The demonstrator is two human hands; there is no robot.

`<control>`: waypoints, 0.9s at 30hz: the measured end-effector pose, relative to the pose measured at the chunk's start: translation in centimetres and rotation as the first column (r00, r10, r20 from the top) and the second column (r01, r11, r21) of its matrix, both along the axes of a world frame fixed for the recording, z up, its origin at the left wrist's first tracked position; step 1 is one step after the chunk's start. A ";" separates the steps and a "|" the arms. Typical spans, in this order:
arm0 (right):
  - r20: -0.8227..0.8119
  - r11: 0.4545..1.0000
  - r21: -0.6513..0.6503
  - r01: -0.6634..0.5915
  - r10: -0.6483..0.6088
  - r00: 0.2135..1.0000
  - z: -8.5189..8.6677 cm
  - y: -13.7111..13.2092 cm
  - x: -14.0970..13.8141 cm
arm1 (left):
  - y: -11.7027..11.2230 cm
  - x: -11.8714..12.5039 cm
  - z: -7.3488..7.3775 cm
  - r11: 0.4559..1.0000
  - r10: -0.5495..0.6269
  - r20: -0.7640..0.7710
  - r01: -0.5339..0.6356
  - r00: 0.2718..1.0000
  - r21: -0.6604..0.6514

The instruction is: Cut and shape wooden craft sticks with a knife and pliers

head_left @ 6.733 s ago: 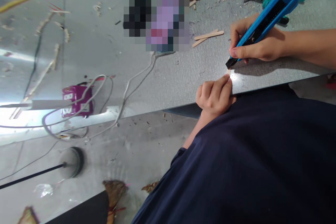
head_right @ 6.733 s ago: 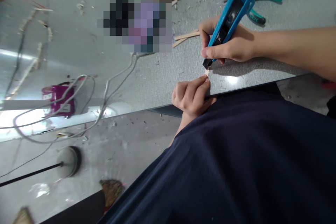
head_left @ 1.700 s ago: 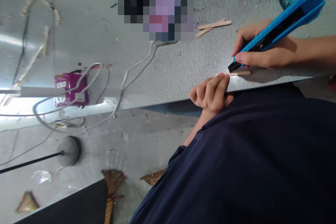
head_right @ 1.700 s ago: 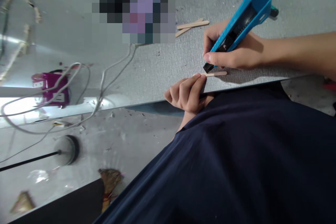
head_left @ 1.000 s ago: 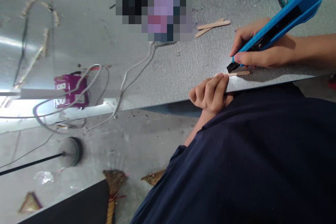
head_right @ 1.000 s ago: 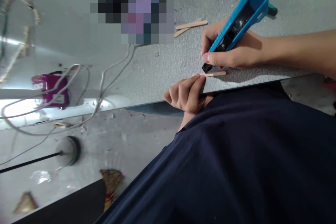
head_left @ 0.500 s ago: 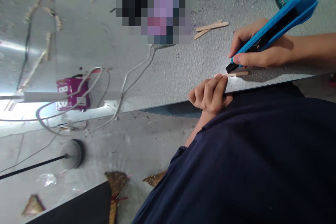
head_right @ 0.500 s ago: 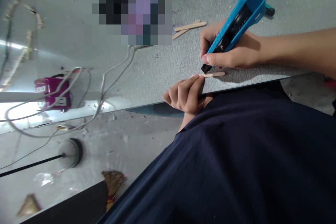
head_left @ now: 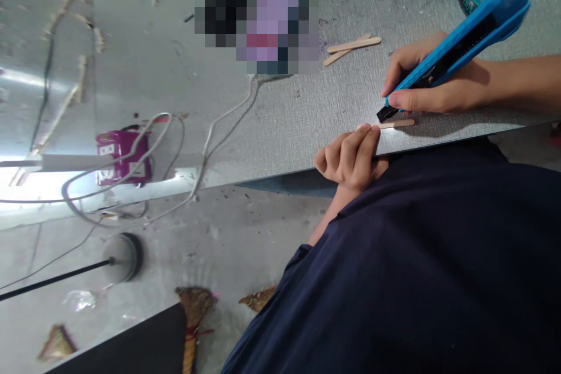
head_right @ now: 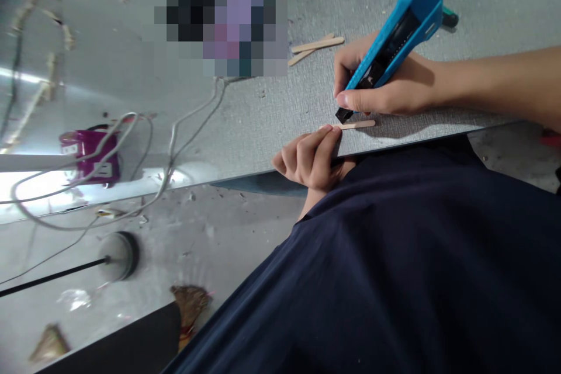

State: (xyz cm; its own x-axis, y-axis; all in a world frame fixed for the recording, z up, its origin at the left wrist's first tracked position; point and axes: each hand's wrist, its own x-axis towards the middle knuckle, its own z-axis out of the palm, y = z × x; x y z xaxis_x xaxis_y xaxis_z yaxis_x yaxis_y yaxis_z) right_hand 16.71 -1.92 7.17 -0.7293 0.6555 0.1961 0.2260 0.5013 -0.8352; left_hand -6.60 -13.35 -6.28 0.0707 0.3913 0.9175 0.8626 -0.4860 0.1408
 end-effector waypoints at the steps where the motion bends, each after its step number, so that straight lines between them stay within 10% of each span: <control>1: 0.000 1.000 0.000 -0.003 0.003 1.000 0.0 0.0 0.0 | 0.0 0.0 0.0 1.000 0.003 0.000 -0.003 1.000 0.004; 27: 0.095 0.990 0.117 -0.076 0.065 0.993 0.8 -0.8 0.5 | -0.2 -0.2 -1.2 0.994 0.094 -0.051 -0.096 0.994 -0.047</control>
